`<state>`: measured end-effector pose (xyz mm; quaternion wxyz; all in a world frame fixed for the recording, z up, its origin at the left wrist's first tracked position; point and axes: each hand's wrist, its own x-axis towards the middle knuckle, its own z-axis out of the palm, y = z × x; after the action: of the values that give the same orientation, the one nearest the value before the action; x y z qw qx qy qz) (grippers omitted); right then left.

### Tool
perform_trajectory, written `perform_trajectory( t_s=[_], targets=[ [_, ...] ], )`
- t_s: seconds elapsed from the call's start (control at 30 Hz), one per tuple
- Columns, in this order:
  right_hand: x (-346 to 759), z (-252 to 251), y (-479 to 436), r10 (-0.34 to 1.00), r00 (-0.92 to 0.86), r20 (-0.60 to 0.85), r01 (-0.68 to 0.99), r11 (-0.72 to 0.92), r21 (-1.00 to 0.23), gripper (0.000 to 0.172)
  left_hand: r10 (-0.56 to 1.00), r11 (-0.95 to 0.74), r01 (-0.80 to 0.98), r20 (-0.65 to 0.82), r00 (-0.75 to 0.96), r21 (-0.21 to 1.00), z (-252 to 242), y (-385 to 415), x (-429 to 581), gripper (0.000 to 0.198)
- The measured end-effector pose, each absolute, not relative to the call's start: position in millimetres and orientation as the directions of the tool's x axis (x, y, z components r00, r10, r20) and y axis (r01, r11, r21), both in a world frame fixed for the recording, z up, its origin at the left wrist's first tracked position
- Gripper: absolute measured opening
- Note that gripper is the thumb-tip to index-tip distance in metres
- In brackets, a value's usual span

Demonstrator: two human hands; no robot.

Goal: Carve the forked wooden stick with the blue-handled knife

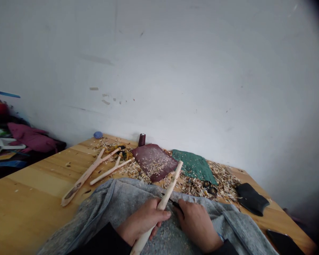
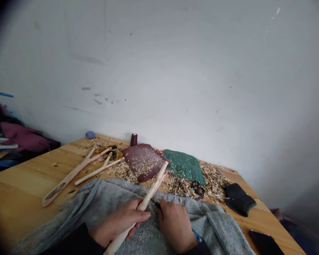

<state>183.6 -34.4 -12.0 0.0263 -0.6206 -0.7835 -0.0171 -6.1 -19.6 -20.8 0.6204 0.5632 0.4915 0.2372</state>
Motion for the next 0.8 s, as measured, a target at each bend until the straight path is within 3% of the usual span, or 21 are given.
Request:
perform_trajectory(
  t_s=[0.23,0.47,0.8],
  targets=[
    [202.6,-6.1,-21.3,0.996,-0.017,0.088,1.0,0.016,0.015,0.026,0.84,0.236,0.259,-0.33,0.43,0.937,-9.1,-22.5,-6.0,0.019],
    [191.9,-4.8,-29.6,0.984,-0.174,0.032,0.984,0.175,-0.015,0.022,0.841,0.279,0.269,-0.37,0.394,0.922,-12.9,-23.1,-5.6,0.023],
    [194.9,-0.7,-26.6,0.997,-0.062,0.045,0.998,0.061,0.025,0.025,0.847,0.197,0.342,-0.335,0.413,0.919,-11.7,-21.4,-6.2,0.018]
  ],
)
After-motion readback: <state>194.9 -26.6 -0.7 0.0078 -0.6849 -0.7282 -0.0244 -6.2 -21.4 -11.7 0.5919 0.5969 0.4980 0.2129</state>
